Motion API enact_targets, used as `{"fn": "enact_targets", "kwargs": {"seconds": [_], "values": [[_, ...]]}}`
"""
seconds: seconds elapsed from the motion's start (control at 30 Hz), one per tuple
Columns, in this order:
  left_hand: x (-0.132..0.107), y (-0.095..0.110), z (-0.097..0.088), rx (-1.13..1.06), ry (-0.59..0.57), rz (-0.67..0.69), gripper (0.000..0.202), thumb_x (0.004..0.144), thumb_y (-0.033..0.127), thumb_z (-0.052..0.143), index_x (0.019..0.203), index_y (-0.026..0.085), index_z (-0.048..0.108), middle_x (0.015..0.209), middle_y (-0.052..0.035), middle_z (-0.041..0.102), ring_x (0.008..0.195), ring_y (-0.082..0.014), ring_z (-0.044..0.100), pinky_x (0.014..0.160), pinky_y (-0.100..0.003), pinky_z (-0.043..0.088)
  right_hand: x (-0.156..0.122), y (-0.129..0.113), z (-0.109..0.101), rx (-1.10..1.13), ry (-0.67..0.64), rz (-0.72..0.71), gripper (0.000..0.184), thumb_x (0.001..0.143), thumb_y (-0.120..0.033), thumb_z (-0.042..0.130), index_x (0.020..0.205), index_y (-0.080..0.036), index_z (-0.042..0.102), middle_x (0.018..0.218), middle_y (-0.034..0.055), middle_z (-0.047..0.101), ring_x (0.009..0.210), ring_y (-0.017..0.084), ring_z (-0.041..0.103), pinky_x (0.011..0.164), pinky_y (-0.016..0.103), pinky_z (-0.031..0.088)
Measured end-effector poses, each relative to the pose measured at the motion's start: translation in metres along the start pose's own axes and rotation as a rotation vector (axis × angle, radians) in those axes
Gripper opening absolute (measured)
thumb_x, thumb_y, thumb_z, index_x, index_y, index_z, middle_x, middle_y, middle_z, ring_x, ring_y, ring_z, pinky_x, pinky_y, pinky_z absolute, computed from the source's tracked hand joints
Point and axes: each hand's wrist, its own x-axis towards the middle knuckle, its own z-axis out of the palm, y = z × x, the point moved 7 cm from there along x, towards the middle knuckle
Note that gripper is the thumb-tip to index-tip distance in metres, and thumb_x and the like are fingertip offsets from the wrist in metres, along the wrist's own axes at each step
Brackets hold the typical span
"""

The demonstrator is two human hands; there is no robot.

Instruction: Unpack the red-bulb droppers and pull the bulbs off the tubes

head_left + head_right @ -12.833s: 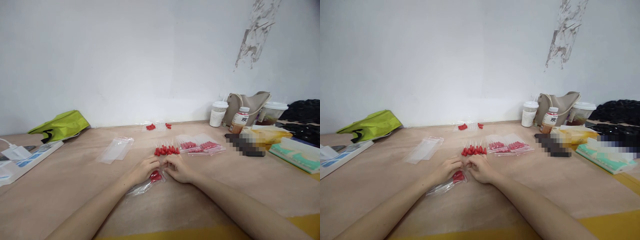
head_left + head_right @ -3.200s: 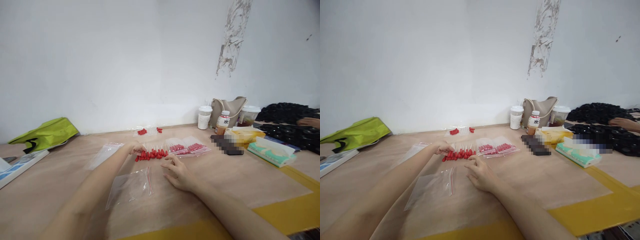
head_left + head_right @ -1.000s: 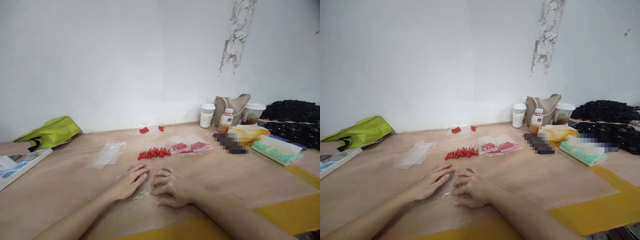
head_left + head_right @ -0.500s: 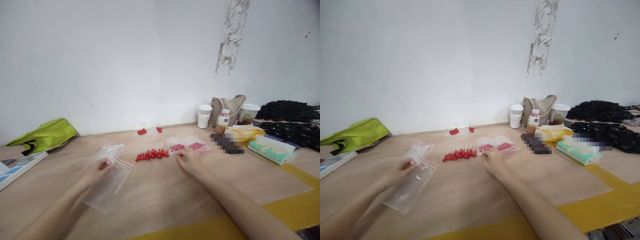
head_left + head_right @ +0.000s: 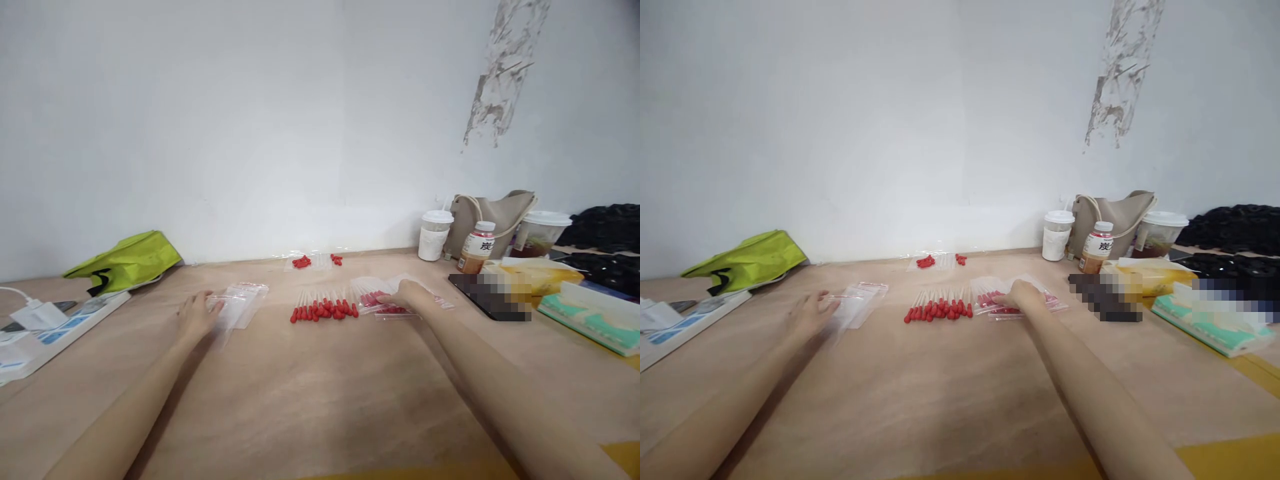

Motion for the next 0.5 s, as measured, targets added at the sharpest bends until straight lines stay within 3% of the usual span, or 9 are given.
{"fn": "enact_targets", "kwargs": {"seconds": [0.07, 0.13, 0.23, 0.37, 0.5], "values": [[-0.015, 0.02, 0.008, 0.026, -0.045, 0.151, 0.056, 0.081, 0.051, 0.031, 0.127, 0.021, 0.038, 0.133, -0.0118, 0.038, 0.124, -0.03, 0.03, 0.099, -0.048, 0.021, 0.005, 0.003, 0.002, 0.073, -0.027, 0.029, 0.073, 0.046, -0.062, 0.067, 0.098, -0.01, 0.06, 0.107, 0.02, 0.058, 0.098, 0.032, 0.055, 0.076, 0.039, 0.042], [-0.032, 0.037, 0.024, 0.049, -0.214, 0.291, 0.057, 0.081, 0.056, 0.03, 0.131, 0.028, 0.035, 0.139, -0.0066, 0.03, 0.128, -0.0274, 0.023, 0.102, -0.048, 0.014, 0.009, 0.005, 0.003, 0.135, -0.04, 0.046, 0.067, 0.043, -0.055, 0.072, 0.092, -0.01, 0.062, 0.106, 0.0197, 0.058, 0.098, 0.033, 0.054, 0.077, 0.04, 0.042], [-0.047, 0.043, 0.036, 0.058, -0.344, 0.295, 0.061, 0.08, 0.061, 0.025, 0.132, 0.03, 0.032, 0.142, -0.0064, 0.024, 0.13, -0.0275, 0.019, 0.101, -0.051, 0.012, 0.01, 0.005, 0.001, 0.227, -0.047, 0.044, 0.051, 0.043, -0.047, 0.075, 0.077, -0.011, 0.064, 0.097, 0.0177, 0.062, 0.097, 0.033, 0.055, 0.076, 0.039, 0.043], [-0.049, 0.045, 0.025, 0.051, -0.198, 0.323, 0.059, 0.081, 0.059, 0.025, 0.128, 0.025, 0.041, 0.136, -0.0087, 0.036, 0.128, -0.0258, 0.025, 0.102, -0.047, 0.017, 0.006, 0.001, -0.003, 0.444, -0.068, 0.018, 0.033, 0.051, -0.04, 0.074, 0.058, -0.012, 0.057, 0.073, 0.0127, 0.064, 0.086, 0.03, 0.059, 0.068, 0.036, 0.047], [-0.054, 0.054, 0.001, 0.005, 0.075, 0.436, 0.048, 0.083, 0.048, 0.032, 0.114, 0.019, 0.055, 0.121, -0.0104, 0.05, 0.117, -0.0249, 0.038, 0.1, -0.04, 0.024, -0.002, -0.008, -0.014, 0.758, -0.067, -0.029, 0.019, 0.075, -0.031, 0.056, 0.064, -0.016, 0.052, 0.067, 0.0058, 0.062, 0.076, 0.018, 0.062, 0.061, 0.027, 0.052]]}}
